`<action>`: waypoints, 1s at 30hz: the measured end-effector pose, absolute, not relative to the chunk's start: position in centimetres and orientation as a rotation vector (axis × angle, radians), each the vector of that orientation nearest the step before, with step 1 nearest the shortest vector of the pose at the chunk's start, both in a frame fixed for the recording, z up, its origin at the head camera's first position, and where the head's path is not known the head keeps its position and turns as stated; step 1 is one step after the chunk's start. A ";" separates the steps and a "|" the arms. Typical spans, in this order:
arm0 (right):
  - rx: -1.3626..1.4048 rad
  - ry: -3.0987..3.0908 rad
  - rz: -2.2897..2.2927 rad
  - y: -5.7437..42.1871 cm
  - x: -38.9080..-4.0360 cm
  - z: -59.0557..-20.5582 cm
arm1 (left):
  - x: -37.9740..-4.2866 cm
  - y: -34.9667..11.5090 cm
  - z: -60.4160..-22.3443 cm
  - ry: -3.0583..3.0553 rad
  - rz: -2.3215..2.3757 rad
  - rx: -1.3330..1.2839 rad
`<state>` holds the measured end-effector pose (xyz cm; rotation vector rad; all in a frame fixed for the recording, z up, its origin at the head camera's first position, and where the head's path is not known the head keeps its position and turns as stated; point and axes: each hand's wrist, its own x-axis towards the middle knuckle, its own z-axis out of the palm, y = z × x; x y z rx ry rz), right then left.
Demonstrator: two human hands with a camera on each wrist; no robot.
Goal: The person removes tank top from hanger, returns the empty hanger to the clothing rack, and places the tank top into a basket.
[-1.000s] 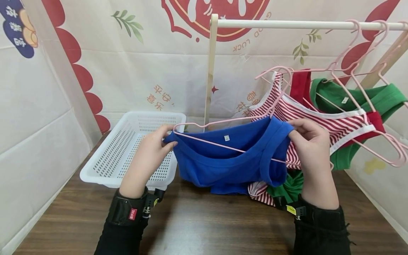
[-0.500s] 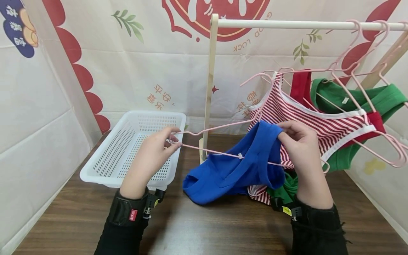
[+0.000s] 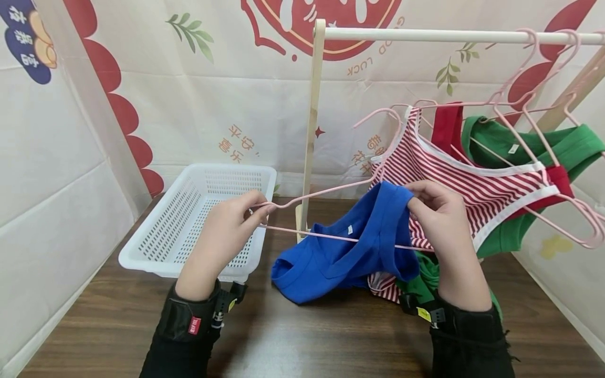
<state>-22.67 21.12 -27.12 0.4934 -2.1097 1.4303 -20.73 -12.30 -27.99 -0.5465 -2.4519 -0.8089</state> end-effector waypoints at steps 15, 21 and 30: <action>0.561 -2.144 1.424 20.8 -22.1 -26.9 | -19.6 -12.5 -27.1 -2.092 -0.904 -0.612; 0.572 -2.176 1.355 21.0 -22.3 -26.9 | -19.6 -13.1 -27.0 -2.057 -0.961 -0.591; 0.483 -2.274 1.202 21.1 -22.4 -26.8 | -19.2 -13.7 -26.6 -2.003 -1.061 -0.573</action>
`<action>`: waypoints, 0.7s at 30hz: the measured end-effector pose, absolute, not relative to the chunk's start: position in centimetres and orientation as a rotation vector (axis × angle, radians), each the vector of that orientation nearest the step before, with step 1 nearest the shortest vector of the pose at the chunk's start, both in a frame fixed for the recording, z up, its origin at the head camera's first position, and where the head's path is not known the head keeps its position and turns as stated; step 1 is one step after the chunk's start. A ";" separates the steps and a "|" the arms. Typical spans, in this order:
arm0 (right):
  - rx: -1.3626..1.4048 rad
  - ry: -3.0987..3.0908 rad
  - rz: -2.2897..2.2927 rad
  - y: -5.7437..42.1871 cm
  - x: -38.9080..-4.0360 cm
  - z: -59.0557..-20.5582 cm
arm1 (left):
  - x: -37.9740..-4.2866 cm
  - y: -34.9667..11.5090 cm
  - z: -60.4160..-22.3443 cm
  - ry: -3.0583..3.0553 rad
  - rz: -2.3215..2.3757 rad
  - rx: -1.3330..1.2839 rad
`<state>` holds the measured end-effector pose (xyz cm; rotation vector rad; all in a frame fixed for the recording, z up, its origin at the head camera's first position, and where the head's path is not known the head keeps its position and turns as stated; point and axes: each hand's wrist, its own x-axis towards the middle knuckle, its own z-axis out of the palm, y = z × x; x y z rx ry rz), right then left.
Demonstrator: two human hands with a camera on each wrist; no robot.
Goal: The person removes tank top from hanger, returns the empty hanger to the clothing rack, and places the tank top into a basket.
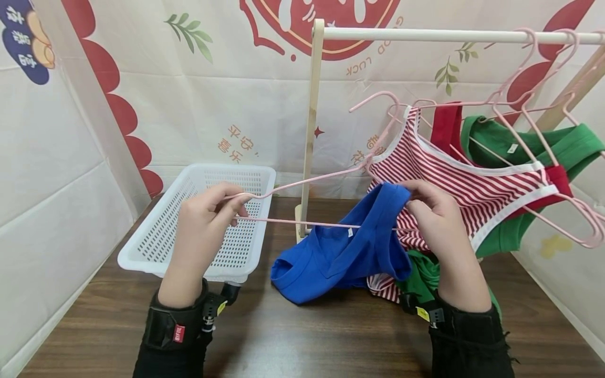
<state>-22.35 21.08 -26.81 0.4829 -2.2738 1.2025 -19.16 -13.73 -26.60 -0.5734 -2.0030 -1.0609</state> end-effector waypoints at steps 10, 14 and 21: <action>0.420 -2.281 1.152 21.2 -22.5 -27.0 | -19.1 -14.5 -26.4 -1.951 -1.130 -0.540; 0.409 -2.301 1.136 21.1 -22.6 -27.0 | -19.0 -14.8 -26.3 -1.929 -1.165 -0.541; 0.306 -2.294 1.047 20.9 -22.7 -27.0 | -18.7 -15.5 -26.0 -1.881 -1.246 -0.529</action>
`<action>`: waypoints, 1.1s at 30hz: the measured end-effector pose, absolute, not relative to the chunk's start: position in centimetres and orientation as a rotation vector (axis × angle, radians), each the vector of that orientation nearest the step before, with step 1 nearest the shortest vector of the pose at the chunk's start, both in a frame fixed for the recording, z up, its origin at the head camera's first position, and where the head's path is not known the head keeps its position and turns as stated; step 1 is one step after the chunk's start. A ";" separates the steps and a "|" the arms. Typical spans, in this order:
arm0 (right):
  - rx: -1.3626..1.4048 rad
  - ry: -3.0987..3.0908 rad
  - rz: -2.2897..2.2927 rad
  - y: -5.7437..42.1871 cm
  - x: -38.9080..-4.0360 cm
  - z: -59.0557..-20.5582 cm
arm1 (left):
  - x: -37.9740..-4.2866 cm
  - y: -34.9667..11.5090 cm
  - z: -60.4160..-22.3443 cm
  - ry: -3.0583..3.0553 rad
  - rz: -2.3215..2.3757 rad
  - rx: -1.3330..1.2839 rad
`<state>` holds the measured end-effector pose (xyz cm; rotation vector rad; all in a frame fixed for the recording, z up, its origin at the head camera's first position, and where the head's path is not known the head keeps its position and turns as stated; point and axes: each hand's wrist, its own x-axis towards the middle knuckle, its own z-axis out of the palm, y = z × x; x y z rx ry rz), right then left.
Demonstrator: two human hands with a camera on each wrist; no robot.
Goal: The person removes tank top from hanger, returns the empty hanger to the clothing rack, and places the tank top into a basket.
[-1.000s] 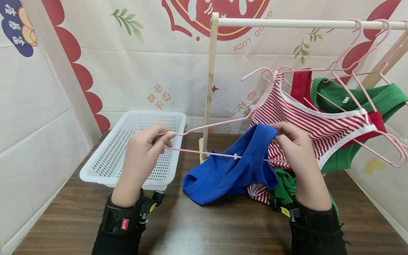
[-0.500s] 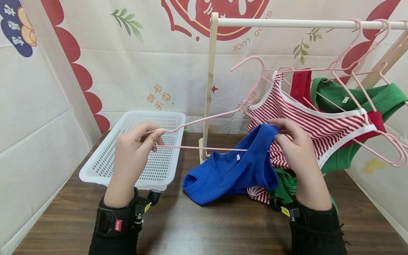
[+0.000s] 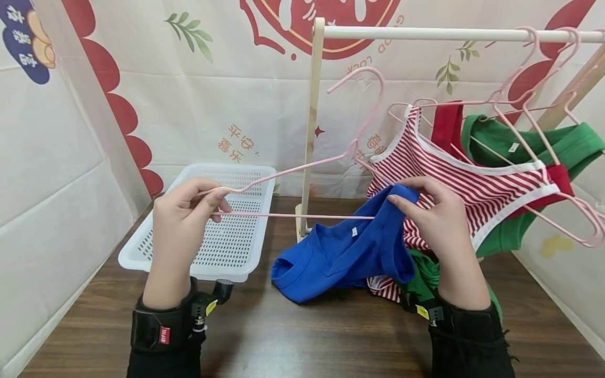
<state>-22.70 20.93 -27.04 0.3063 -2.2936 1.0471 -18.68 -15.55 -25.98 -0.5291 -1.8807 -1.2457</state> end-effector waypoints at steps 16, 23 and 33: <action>0.334 -2.290 1.037 21.4 -23.0 -27.1 | -17.4 -16.8 -24.6 -1.796 -1.366 -0.431; 0.306 -2.310 1.051 21.8 -23.1 -27.3 | -18.5 -18.1 -25.5 -1.784 -1.397 -0.412; 0.303 -2.365 1.004 22.1 -23.0 -27.2 | -18.7 -19.7 -25.8 -1.772 -1.409 -0.325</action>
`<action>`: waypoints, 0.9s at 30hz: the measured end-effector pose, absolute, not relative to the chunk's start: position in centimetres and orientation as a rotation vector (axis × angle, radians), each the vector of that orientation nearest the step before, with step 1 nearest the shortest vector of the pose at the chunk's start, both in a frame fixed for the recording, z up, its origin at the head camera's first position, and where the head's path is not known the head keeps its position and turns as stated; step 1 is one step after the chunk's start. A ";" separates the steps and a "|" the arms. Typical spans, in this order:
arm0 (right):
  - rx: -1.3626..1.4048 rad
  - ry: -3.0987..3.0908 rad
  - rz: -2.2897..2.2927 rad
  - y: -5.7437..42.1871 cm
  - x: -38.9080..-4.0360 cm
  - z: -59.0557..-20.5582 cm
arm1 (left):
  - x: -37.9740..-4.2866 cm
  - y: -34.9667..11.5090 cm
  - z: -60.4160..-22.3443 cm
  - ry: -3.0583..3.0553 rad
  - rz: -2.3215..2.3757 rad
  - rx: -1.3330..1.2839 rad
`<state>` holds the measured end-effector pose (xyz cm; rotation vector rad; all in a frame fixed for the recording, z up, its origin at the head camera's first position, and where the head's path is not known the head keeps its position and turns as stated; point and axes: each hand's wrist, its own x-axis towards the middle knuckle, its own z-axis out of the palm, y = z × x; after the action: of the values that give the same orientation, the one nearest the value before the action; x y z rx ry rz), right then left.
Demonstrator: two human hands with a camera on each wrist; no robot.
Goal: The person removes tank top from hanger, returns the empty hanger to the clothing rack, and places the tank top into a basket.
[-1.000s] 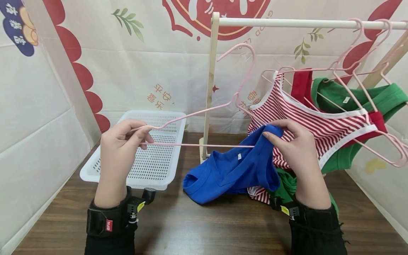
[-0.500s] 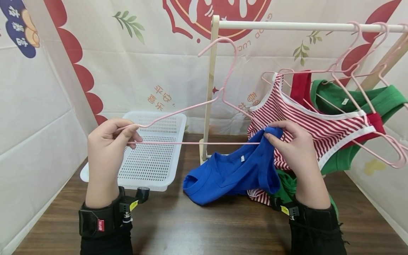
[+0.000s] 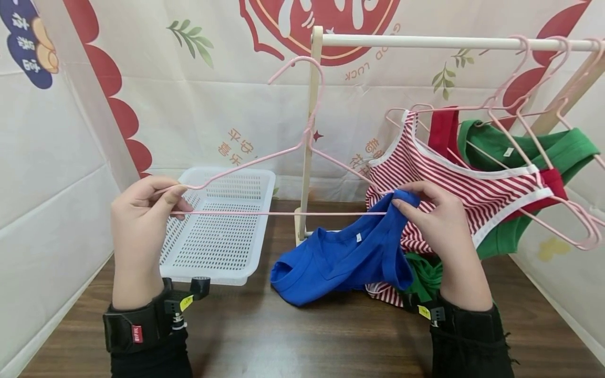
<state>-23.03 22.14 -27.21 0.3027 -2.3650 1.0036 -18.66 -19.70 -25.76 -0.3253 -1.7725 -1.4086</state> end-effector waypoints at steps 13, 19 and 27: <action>0.246 -2.425 1.037 22.4 -22.7 -27.1 | -18.6 -20.6 -25.8 -1.766 -1.423 -0.209; 0.190 -2.443 1.017 22.7 -23.0 -27.3 | -18.8 -21.3 -26.0 -1.657 -1.581 -0.268; 0.183 -2.410 1.031 22.5 -23.1 -27.2 | -18.8 -21.7 -26.0 -1.537 -1.702 -0.278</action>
<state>-23.09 22.53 -27.25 0.1826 -2.4096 1.0311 -18.84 -21.70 -26.00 -0.2785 -1.5368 -1.7020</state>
